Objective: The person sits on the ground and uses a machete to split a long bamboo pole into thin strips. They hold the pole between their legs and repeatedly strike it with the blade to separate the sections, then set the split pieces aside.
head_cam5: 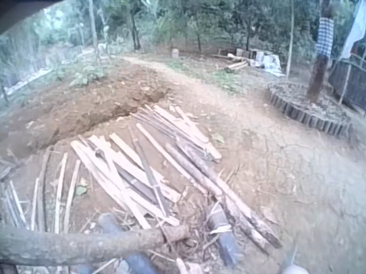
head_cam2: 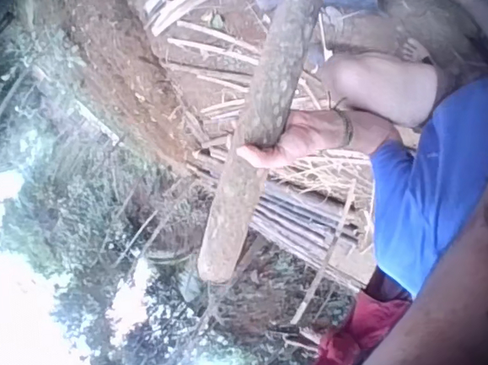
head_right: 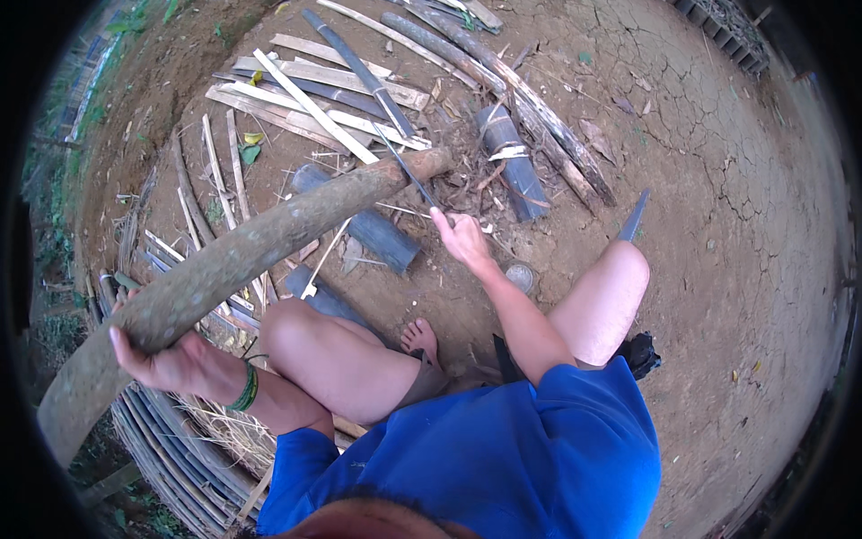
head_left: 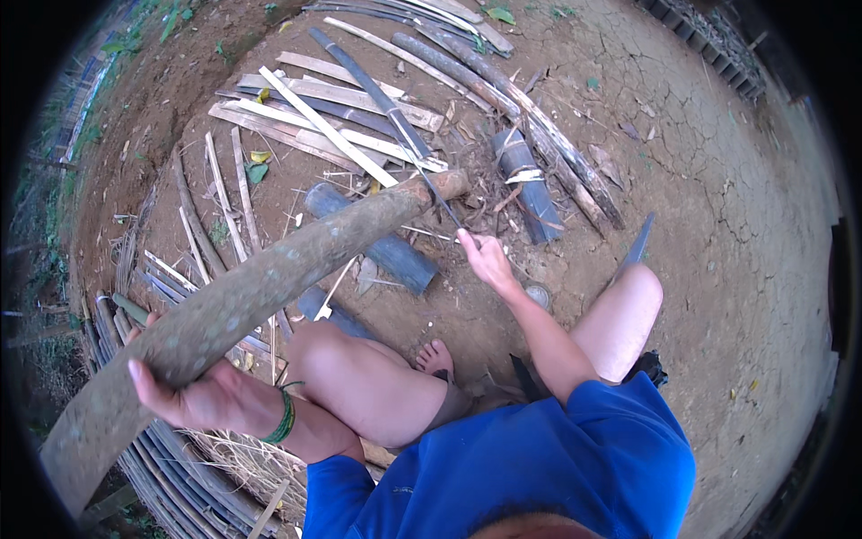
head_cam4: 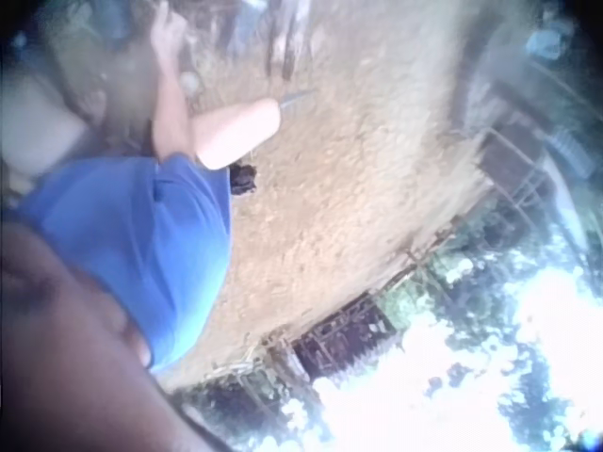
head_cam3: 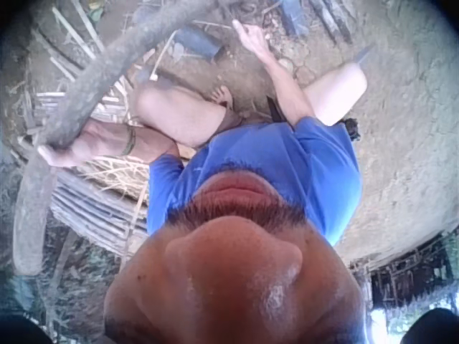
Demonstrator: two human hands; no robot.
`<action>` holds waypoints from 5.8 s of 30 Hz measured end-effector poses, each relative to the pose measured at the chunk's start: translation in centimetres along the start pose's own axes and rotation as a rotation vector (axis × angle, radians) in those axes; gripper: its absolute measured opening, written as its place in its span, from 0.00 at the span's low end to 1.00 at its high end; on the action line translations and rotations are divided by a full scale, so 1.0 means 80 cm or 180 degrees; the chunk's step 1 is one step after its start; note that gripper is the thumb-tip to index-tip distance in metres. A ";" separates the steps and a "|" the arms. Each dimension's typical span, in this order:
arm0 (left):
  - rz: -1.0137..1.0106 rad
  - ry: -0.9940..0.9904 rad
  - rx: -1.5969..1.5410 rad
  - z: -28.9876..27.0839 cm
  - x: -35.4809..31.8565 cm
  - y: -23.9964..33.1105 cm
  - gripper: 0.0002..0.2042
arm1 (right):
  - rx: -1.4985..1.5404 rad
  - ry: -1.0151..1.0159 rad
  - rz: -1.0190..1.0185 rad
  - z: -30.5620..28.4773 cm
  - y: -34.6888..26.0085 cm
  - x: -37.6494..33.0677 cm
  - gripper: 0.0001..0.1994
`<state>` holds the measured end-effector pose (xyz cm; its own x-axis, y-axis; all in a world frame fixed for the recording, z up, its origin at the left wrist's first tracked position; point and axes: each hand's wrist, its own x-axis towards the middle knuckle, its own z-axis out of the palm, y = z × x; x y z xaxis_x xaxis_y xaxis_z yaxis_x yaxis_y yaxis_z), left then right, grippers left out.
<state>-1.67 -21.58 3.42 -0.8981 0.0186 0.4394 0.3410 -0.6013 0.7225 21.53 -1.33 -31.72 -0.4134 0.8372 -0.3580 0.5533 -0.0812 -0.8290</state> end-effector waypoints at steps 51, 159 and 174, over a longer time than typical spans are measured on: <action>-0.0027 -0.0985 -0.0502 0.086 -0.015 -0.045 0.22 | 0.0031 0.0272 0.1332 -0.053 0.083 0.087 0.46; -0.0379 0.0462 0.0609 -0.066 0.072 -0.114 0.22 | -0.0115 0.0628 0.0385 -0.070 0.021 -0.005 0.34; 0.0003 0.0187 0.0400 -0.041 0.095 -0.104 0.20 | -0.0344 0.0529 0.1014 -0.024 0.113 0.020 0.40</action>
<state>-12.28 -19.03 -1.01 -0.9112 -0.0308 0.4107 0.3706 -0.4964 0.7850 27.29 0.29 -38.95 -0.0903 0.8562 -0.5087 0.7120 -0.3017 -0.6341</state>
